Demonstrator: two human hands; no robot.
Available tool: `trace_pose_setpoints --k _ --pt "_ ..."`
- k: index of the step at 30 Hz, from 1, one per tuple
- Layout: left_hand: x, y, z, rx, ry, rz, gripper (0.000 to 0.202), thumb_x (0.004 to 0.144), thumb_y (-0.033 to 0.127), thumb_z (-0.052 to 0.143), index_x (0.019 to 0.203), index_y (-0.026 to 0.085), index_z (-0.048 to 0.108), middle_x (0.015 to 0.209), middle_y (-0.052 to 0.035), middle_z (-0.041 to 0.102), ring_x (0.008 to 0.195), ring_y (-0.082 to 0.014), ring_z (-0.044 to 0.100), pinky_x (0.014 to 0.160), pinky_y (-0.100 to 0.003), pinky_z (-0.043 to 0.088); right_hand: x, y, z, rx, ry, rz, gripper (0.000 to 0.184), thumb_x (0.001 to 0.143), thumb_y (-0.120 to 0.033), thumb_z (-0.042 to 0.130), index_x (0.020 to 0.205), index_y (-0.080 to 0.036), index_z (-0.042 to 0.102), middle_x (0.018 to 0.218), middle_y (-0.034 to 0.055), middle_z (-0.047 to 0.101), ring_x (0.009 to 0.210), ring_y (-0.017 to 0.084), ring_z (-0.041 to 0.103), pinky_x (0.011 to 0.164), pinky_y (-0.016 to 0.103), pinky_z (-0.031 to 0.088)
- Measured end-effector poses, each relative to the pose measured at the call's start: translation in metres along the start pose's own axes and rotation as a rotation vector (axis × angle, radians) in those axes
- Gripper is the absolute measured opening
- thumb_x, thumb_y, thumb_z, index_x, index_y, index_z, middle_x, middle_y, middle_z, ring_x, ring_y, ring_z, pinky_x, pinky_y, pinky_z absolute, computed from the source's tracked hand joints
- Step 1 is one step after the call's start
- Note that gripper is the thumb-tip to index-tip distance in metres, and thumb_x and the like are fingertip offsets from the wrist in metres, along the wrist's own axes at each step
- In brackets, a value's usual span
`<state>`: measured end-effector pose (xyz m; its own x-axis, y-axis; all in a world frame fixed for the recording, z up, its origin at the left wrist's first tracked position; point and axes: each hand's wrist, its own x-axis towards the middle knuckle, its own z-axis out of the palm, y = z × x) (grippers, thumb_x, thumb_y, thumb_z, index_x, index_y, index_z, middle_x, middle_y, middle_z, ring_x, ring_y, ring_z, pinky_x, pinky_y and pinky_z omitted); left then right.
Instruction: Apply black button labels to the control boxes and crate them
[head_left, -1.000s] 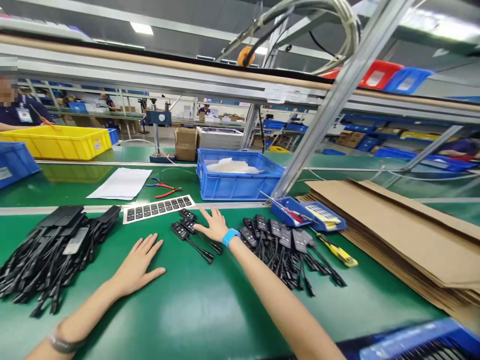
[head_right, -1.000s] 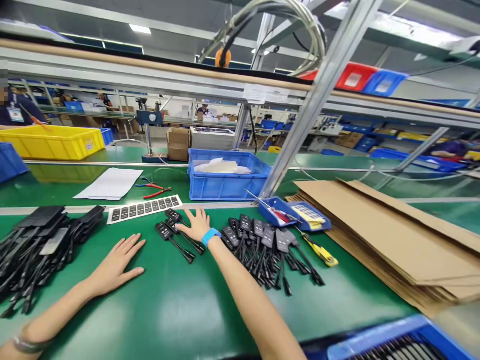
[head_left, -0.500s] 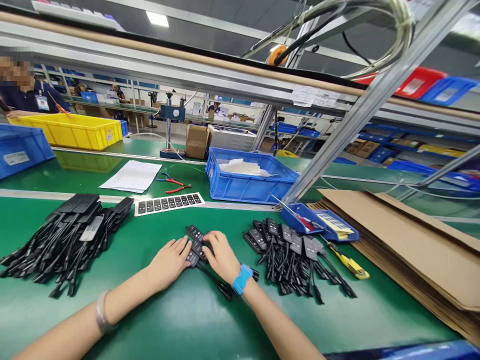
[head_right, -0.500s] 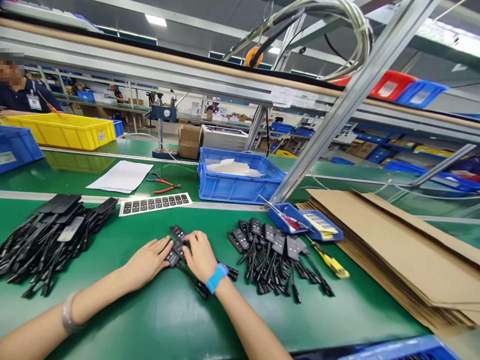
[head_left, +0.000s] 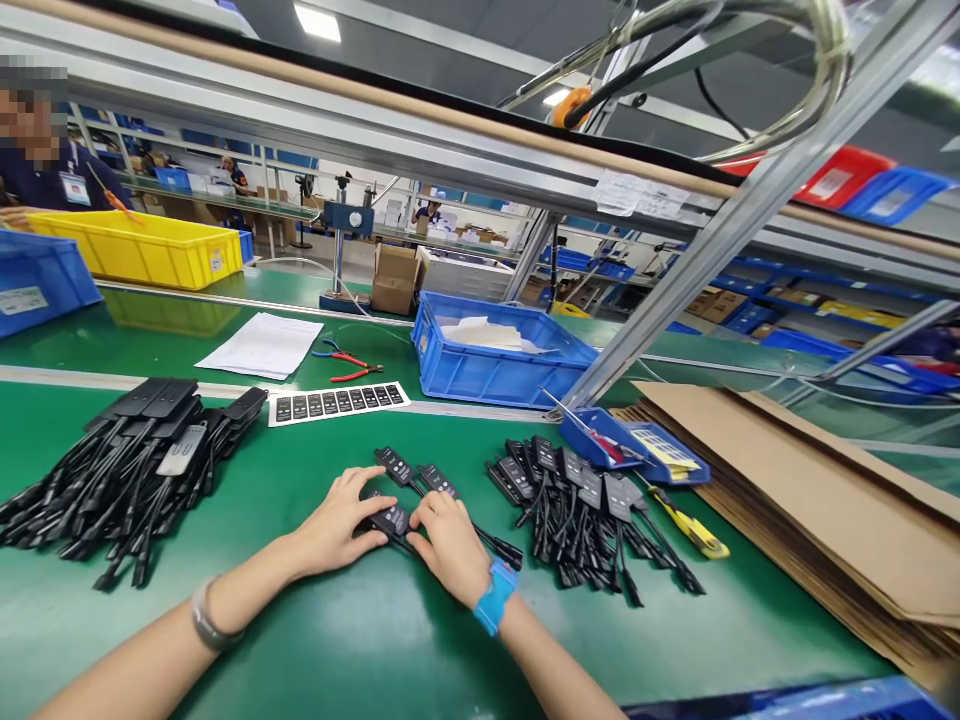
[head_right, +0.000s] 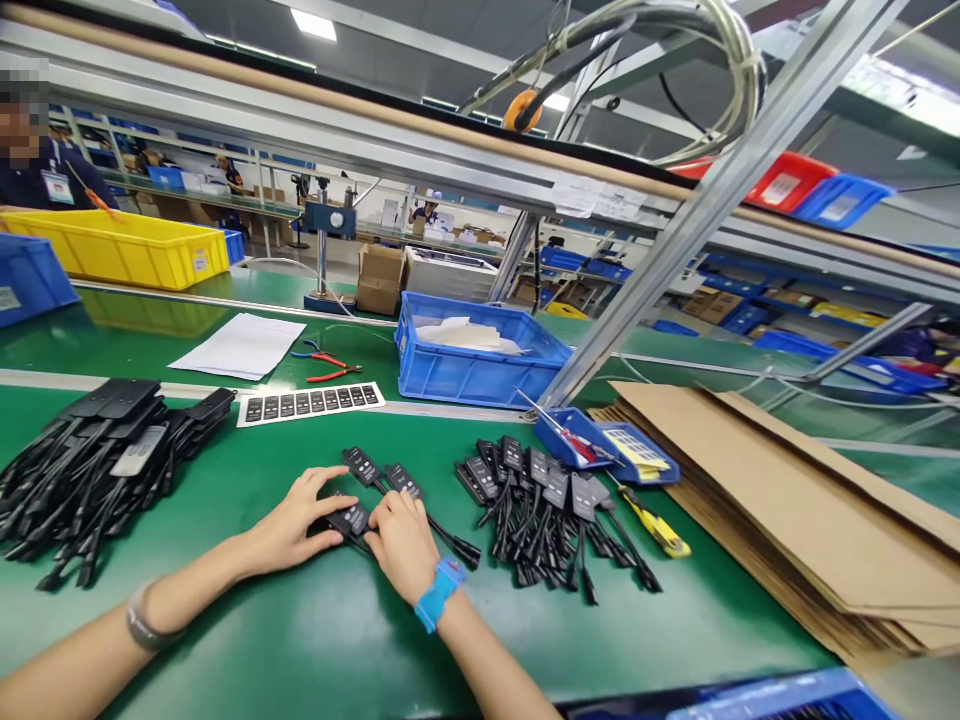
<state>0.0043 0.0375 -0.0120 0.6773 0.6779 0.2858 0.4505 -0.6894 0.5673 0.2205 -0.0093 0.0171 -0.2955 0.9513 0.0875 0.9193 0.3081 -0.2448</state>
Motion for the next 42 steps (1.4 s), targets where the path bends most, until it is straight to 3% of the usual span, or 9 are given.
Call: trace_pose_setpoints --k 7,11,14,19,22,25,28,35,42 --pt "0.003 -0.003 -0.007 -0.107 -0.05 -0.038 0.039 0.082 0.046 0.068 0.114 0.024 0.061 0.112 -0.0082 0.06 0.105 -0.025 0.055 0.095 -0.042 0.046 0.028 -0.001 -0.003 0.075 0.062 0.055 0.004 0.09 -0.018 0.06 0.089 -0.02 0.063 0.096 0.0073 0.061 0.091 0.023 0.06 0.082 0.036 0.048" --pt "0.003 -0.011 -0.005 -0.051 0.011 -0.033 0.054 0.075 0.049 0.075 0.123 0.028 0.06 0.144 -0.0127 0.041 0.134 -0.0346 0.038 0.109 -0.052 0.035 0.032 -0.002 -0.001 -0.067 0.081 0.124 0.008 0.082 -0.011 0.065 0.085 -0.018 0.062 0.098 0.0111 0.059 0.097 0.028 0.056 0.084 0.041 0.048" --pt "0.002 -0.016 -0.004 -0.033 0.015 -0.021 0.089 0.075 0.057 0.071 0.149 0.028 0.031 0.16 -0.0174 0.013 0.146 -0.0394 0.016 0.114 -0.059 0.026 0.02 -0.001 -0.005 0.032 0.046 0.017 0.011 0.081 -0.01 0.067 0.083 -0.02 0.062 0.095 0.0063 0.059 0.096 0.023 0.057 0.087 0.035 0.048" --pt "0.003 -0.015 -0.009 -0.063 -0.149 0.034 0.073 0.077 0.062 0.067 0.138 0.026 0.049 0.154 -0.0146 0.035 0.146 -0.0353 0.022 0.116 -0.056 0.027 0.014 0.016 -0.015 -0.017 0.07 0.17 0.016 0.085 -0.017 0.064 0.101 -0.017 0.062 0.103 0.0138 0.059 0.101 0.031 0.057 0.088 0.045 0.047" --pt "0.003 -0.011 -0.008 -0.073 -0.18 0.067 0.079 0.083 0.056 0.064 0.149 0.029 0.031 0.161 -0.013 0.017 0.148 -0.0338 0.016 0.116 -0.054 0.027 0.017 0.019 -0.012 -0.083 0.04 0.249 0.03 0.081 -0.007 0.063 0.109 -0.015 0.061 0.103 0.0153 0.06 0.099 0.032 0.059 0.086 0.046 0.049" --pt "0.001 -0.01 -0.004 -0.047 -0.162 0.1 0.094 0.086 0.048 0.064 0.155 0.029 0.002 0.163 -0.0132 -0.004 0.148 -0.035 0.007 0.116 -0.055 0.025 0.015 0.009 -0.007 0.043 0.028 0.087 0.045 0.077 -0.001 0.062 0.116 -0.022 0.058 0.11 0.0075 0.06 0.098 0.022 0.062 0.088 0.034 0.05" --pt "0.0 -0.01 -0.002 -0.026 -0.157 0.107 0.091 0.085 0.045 0.064 0.155 0.029 0.006 0.163 -0.0135 0.001 0.148 -0.0369 0.01 0.116 -0.056 0.026 0.012 0.006 -0.014 0.215 -0.005 -0.097 0.048 0.079 -0.001 0.059 0.118 -0.029 0.059 0.108 0.0007 0.061 0.093 0.014 0.063 0.085 0.024 0.051" --pt "0.004 0.01 -0.011 -0.098 -0.178 0.098 0.061 0.082 0.039 0.066 0.136 0.025 0.042 0.134 -0.013 0.049 0.125 -0.0291 0.048 0.107 -0.047 0.041 0.0 0.094 -0.06 -0.241 0.205 0.617 0.017 0.087 -0.016 0.058 0.101 -0.01 0.066 0.102 0.0229 0.062 0.1 0.035 0.062 0.08 0.046 0.05" --pt "0.004 0.007 -0.004 -0.03 -0.233 0.152 0.073 0.085 0.039 0.064 0.148 0.031 0.028 0.153 -0.012 0.032 0.143 -0.0355 0.026 0.116 -0.062 0.02 -0.021 0.122 -0.061 -0.328 0.214 0.587 0.025 0.092 -0.023 0.051 0.079 -0.013 0.069 0.092 0.0185 0.064 0.095 0.03 0.063 0.082 0.039 0.048"
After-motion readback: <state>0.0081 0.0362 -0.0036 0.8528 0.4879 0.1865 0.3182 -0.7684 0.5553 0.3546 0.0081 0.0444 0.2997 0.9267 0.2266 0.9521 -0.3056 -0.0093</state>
